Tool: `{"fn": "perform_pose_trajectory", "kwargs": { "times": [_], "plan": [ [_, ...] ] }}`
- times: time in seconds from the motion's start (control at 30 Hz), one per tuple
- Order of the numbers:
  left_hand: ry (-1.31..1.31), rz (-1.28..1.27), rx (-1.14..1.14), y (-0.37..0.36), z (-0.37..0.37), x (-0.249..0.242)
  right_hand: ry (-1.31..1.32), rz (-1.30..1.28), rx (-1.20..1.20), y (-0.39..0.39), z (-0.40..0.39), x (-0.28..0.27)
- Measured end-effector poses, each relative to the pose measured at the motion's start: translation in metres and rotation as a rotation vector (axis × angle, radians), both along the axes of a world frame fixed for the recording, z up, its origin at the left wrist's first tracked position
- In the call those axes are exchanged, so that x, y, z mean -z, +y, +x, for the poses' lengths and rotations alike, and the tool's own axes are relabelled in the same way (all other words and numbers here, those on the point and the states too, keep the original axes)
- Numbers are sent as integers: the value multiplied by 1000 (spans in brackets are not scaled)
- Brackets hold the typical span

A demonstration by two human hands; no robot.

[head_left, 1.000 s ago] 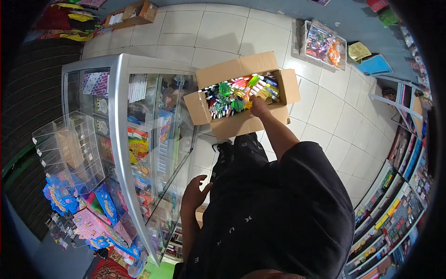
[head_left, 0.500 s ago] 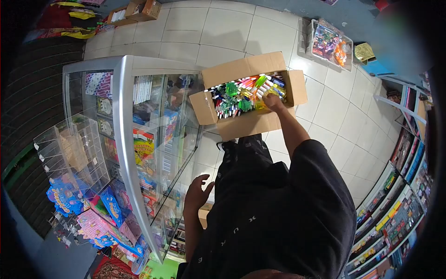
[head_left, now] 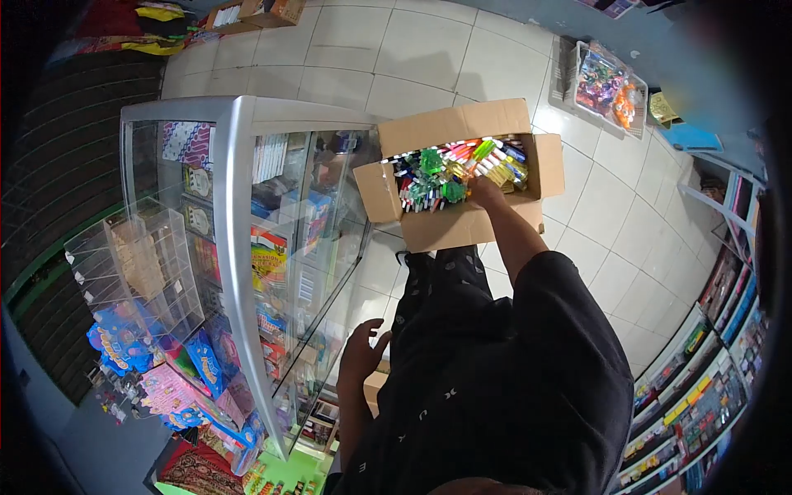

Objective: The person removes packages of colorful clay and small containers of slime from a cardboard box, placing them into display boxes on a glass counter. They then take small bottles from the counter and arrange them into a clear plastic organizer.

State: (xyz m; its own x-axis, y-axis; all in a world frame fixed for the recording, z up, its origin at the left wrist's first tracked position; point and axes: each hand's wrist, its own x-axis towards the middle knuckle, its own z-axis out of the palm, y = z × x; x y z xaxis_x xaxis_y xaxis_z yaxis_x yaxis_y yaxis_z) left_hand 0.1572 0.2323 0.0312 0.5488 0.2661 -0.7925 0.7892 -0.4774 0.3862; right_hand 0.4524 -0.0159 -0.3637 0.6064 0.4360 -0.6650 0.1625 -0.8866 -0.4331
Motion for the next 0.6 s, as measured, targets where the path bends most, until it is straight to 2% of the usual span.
{"fn": "perform_pose_trajectory", "kwargs": {
  "times": [0.07,0.17,0.4,0.53,0.6],
  "plan": [
    [-1,-4,-5,-3,0,-1,25,-105,52,7,1,-5],
    [-22,-8,-6,-5,-8,0,3,-86,5,4,0,-22],
    [-108,31,-39,0,-30,0,-107,-22,105,-13,4,-45],
    [-121,34,-20,10,-45,2,-224,79,153,-20,0,-24],
    [-172,30,-32,13,-50,0,-236,95,165,-8,-1,-57]
  ]
}}
